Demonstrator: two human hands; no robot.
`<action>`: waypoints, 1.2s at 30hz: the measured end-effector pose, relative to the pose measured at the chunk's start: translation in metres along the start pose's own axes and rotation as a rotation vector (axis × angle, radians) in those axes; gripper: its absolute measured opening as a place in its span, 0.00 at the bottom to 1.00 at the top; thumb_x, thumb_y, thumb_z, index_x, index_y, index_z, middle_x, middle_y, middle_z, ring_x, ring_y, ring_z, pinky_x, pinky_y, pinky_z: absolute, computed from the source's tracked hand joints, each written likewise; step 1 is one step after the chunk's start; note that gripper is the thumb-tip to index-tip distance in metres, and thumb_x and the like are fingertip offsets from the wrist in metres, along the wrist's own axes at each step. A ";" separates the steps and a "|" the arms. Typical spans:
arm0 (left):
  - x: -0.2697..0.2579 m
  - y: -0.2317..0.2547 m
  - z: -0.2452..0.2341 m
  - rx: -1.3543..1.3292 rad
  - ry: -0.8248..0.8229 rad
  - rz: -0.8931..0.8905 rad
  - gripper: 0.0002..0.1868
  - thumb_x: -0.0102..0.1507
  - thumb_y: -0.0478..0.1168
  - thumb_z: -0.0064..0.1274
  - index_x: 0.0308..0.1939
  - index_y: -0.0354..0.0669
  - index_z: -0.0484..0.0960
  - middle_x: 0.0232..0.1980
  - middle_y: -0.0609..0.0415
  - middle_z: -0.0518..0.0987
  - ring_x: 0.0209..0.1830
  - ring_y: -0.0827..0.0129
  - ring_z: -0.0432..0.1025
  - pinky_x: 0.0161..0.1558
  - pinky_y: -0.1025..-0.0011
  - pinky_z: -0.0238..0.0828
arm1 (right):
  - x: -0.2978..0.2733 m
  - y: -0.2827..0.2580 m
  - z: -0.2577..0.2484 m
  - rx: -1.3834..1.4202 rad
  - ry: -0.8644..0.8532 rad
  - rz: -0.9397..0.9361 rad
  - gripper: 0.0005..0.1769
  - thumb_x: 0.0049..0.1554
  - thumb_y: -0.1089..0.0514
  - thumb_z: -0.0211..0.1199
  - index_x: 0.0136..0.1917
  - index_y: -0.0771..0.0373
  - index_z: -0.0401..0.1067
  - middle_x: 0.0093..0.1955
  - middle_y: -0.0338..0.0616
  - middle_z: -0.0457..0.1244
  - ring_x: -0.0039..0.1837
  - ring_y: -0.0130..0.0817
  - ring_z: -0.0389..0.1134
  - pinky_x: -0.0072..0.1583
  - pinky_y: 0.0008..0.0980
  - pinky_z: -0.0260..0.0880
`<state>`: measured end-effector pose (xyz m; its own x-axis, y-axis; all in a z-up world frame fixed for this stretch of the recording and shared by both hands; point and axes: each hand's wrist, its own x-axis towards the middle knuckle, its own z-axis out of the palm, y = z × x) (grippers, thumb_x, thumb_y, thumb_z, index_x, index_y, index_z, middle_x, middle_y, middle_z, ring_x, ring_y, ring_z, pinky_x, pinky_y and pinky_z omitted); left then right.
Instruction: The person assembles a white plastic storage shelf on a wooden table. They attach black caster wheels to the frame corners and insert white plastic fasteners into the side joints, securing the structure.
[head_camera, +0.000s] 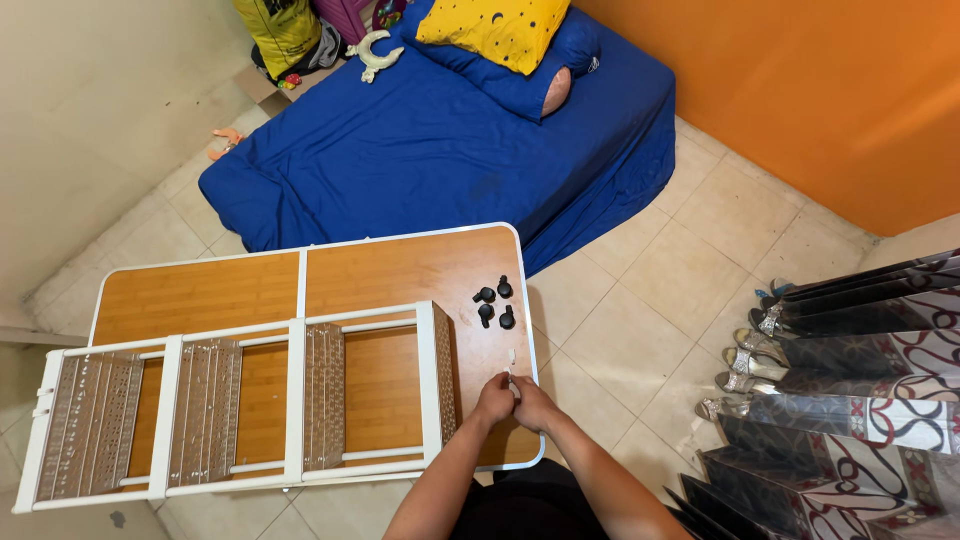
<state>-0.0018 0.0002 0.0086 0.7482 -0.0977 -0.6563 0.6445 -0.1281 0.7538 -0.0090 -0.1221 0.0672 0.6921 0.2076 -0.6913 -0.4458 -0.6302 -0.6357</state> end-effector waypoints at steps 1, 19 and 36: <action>0.000 0.001 -0.001 0.042 0.010 0.000 0.36 0.58 0.25 0.40 0.73 0.32 0.63 0.72 0.36 0.71 0.70 0.52 0.69 0.64 0.64 0.73 | 0.002 0.003 0.002 -0.015 0.009 -0.032 0.39 0.57 0.69 0.54 0.80 0.59 0.52 0.81 0.40 0.51 0.73 0.40 0.64 0.67 0.31 0.68; -0.087 0.056 -0.065 -0.080 0.018 0.014 0.36 0.63 0.38 0.50 0.75 0.42 0.61 0.68 0.47 0.72 0.51 0.65 0.75 0.45 0.66 0.76 | -0.011 0.031 0.023 0.011 0.182 -0.022 0.33 0.62 0.60 0.59 0.79 0.64 0.57 0.74 0.53 0.61 0.71 0.41 0.68 0.67 0.32 0.69; -0.231 -0.003 -0.289 -0.332 0.159 0.247 0.24 0.66 0.35 0.45 0.67 0.44 0.73 0.61 0.53 0.79 0.49 0.73 0.75 0.46 0.70 0.76 | -0.092 -0.172 0.152 0.039 0.620 -0.529 0.19 0.58 0.63 0.58 0.62 0.58 0.74 0.57 0.44 0.69 0.51 0.34 0.70 0.52 0.34 0.73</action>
<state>-0.1308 0.3081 0.1671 0.8845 0.0708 -0.4611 0.4392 0.2067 0.8743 -0.0819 0.0807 0.1881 0.9999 0.0117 0.0126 0.0169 -0.5360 -0.8440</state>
